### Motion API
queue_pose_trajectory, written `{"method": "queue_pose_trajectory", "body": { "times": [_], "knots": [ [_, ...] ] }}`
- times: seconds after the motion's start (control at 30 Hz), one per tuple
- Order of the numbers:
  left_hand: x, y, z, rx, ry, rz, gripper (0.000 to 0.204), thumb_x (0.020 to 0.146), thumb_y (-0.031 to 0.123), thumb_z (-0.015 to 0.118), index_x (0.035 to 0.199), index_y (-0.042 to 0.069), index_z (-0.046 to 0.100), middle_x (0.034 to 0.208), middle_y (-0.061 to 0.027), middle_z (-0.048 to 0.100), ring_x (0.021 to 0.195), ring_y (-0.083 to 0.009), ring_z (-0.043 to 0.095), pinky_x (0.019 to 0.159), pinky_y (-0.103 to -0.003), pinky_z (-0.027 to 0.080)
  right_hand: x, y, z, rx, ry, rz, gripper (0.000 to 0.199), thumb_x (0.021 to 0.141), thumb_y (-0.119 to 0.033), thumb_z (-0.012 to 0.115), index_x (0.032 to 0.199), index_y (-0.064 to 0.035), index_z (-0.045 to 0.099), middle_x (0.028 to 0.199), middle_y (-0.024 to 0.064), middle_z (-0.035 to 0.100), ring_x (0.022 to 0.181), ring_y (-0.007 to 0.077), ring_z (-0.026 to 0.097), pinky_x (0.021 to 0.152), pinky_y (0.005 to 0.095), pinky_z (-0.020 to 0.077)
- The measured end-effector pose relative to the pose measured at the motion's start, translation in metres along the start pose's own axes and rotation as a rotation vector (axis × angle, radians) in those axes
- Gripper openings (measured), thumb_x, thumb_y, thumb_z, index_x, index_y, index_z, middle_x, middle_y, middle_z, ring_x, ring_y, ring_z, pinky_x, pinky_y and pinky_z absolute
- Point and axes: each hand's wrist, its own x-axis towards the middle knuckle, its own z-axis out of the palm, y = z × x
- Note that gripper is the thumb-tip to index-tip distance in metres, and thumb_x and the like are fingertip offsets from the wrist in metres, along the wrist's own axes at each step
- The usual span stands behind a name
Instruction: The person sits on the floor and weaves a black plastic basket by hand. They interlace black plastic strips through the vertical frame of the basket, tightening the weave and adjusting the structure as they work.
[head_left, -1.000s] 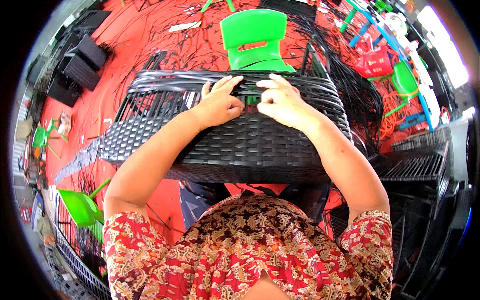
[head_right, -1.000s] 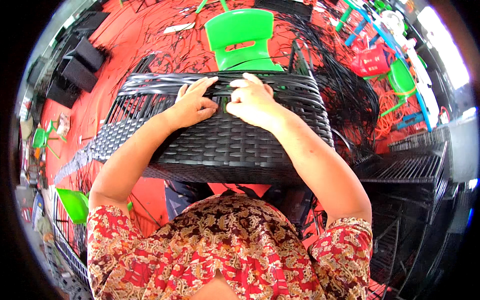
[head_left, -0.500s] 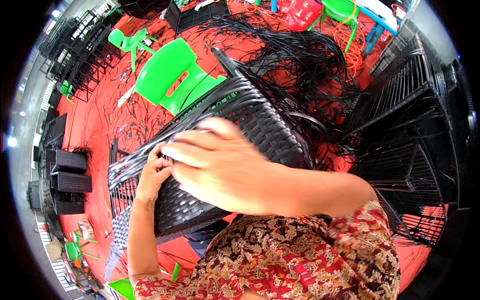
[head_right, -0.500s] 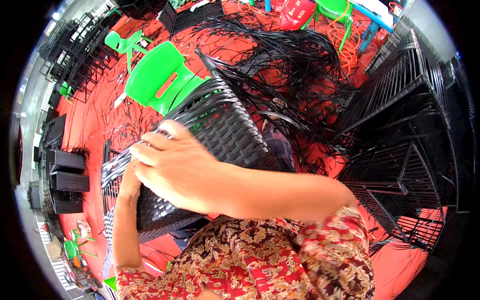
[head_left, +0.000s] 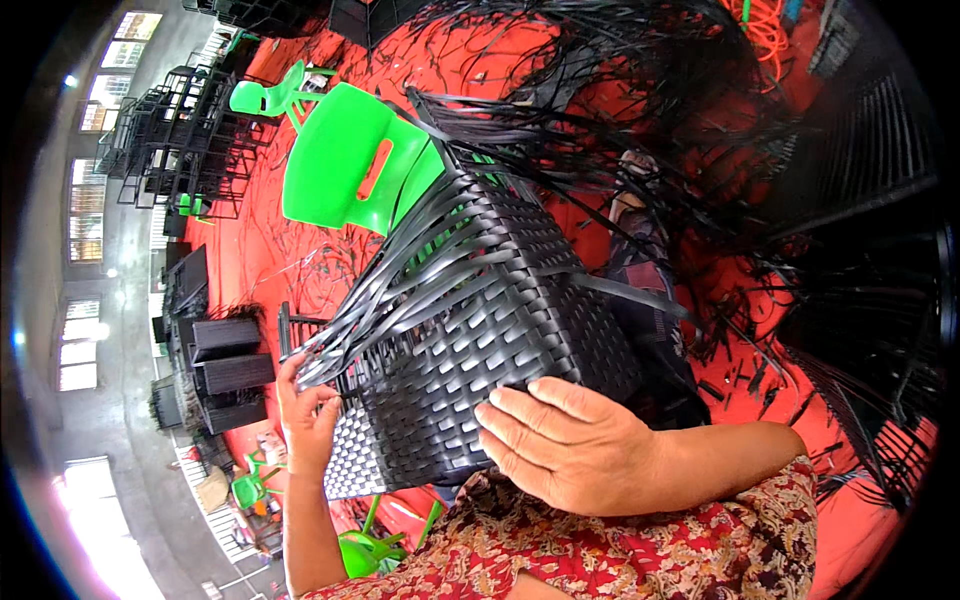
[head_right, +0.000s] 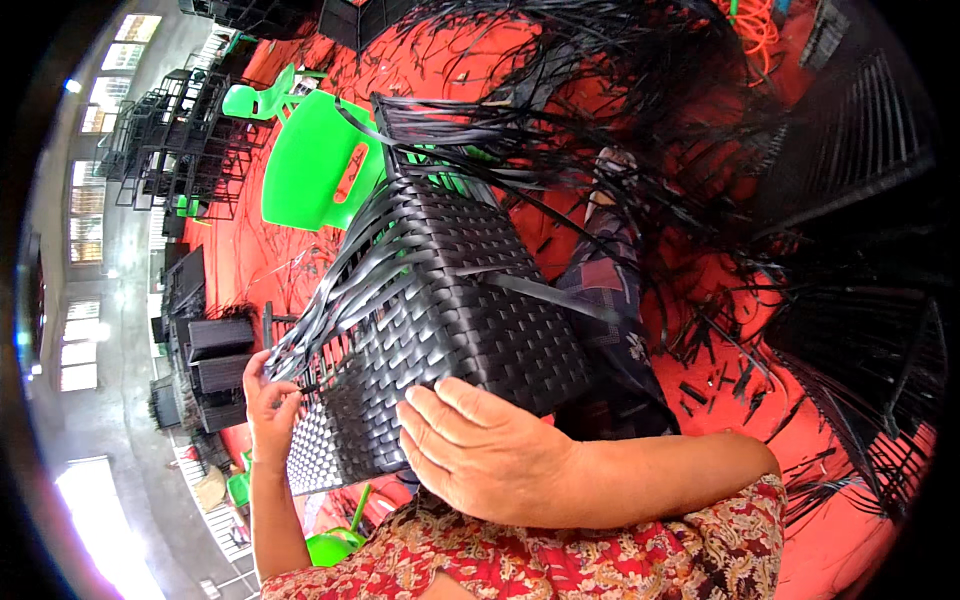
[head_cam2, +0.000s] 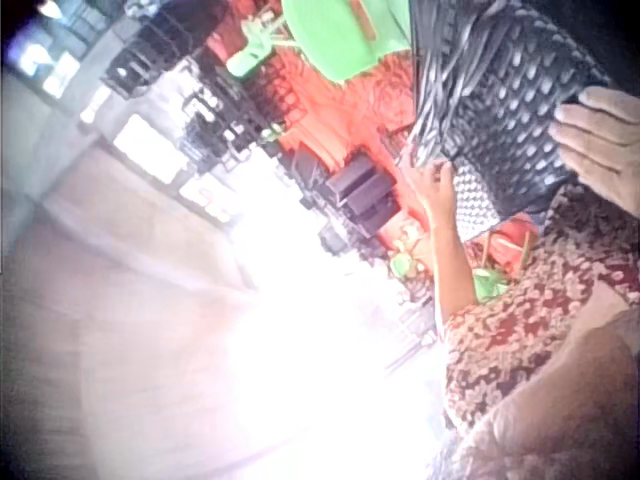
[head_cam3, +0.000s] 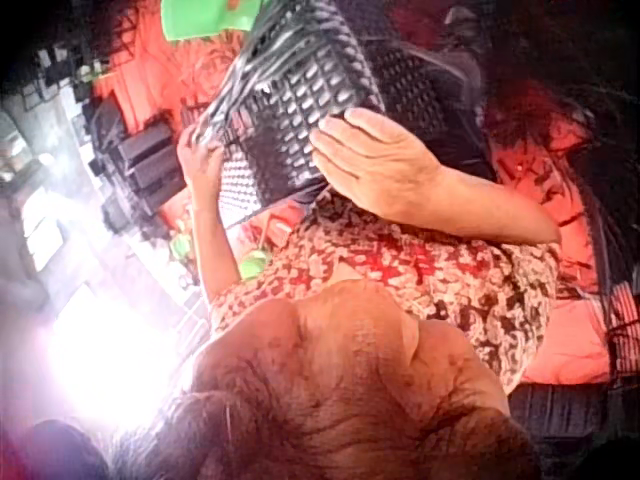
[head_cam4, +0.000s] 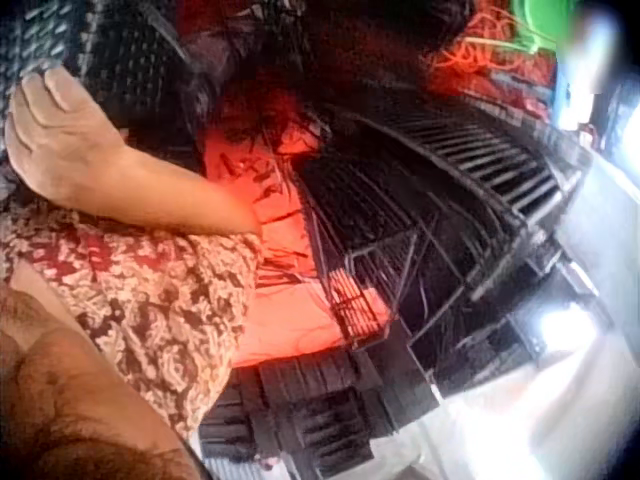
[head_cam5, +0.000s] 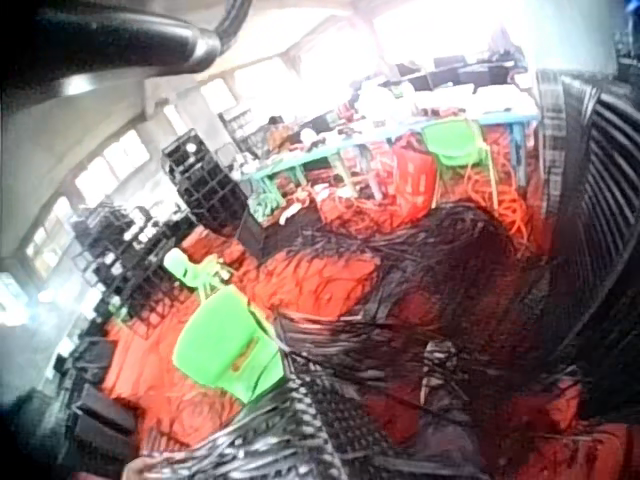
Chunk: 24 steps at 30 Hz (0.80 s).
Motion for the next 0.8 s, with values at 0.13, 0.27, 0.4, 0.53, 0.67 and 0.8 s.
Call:
{"method": "queue_pose_trajectory", "body": {
  "times": [0.13,0.27,0.4,0.53,0.67,0.8],
  "knots": [
    [-0.012,-0.02,-0.029,0.415,0.02,0.125,0.004,0.073,0.002,0.057,0.076,0.0,0.055,0.124,-0.0186,0.047,0.118,-0.0337,0.045,0.1,-0.038,0.034,-0.004,0.006,-0.003,-0.028,-0.025,-0.051,0.037,0.08,-0.025,0.046,0.101,0.0013,0.062,0.111,0.0179,0.061,0.11,0.0305,0.053,0.101,0.0427,0.0343],
    [-0.129,-0.189,-0.139,0.895,-0.012,-0.415,0.017,0.08,0.014,0.056,0.085,-0.002,0.056,0.112,-0.0233,0.054,0.106,-0.0345,0.053,0.09,-0.039,0.043,-0.008,0.012,-0.004,-0.014,0.004,-0.115,0.037,0.08,-0.025,0.046,0.101,0.0011,0.063,0.108,0.018,0.062,0.107,0.0316,0.055,0.101,0.0435,0.0337],
    [-0.231,-0.225,-0.209,1.166,-0.007,-1.468,0.031,0.09,0.026,0.051,0.11,0.006,0.063,0.109,-0.0113,0.064,0.101,-0.025,0.061,0.081,-0.036,0.049,-0.009,0.013,-0.001,-0.012,-0.005,-0.144,0.037,0.081,-0.024,0.046,0.1,0.0019,0.063,0.106,0.0179,0.063,0.106,0.0318,0.056,0.1,0.0439,0.0338],
    [-0.261,-0.259,-0.208,1.089,0.065,-0.775,0.042,0.077,0.016,0.068,0.115,0.001,0.06,0.118,-0.0166,0.058,0.111,-0.031,0.056,0.095,-0.04,0.042,-0.011,0.016,-0.005,-0.021,0.014,-0.154,0.037,0.081,-0.024,0.046,0.099,0.0025,0.063,0.106,0.0176,0.063,0.106,0.031,0.056,0.1,0.0437,0.0336],
    [-0.075,-0.146,-0.067,-0.166,-0.09,-0.62,0.035,0.085,0.01,0.06,0.119,0.001,0.058,0.117,-0.0074,0.058,0.103,-0.0152,0.055,0.089,-0.028,0.043,-0.009,0.015,-0.002,0.08,0.065,-0.113,0.034,0.079,-0.022,0.048,0.098,0.0017,0.064,0.104,0.017,0.063,0.103,0.0293,0.057,0.098,0.0426,0.0355],
    [-0.05,-0.095,-0.014,-0.103,-0.192,-0.394,0.028,0.082,0.005,0.062,0.11,0.005,0.063,0.111,-0.0017,0.058,0.092,-0.0092,0.053,0.083,-0.024,0.043,-0.019,0.037,-0.02,0.549,0.397,-0.009,0.026,0.077,-0.016,0.056,0.097,-0.0015,0.064,0.104,0.0165,0.062,0.1,0.0264,0.057,0.091,0.0403,0.0414]
  ]
}}
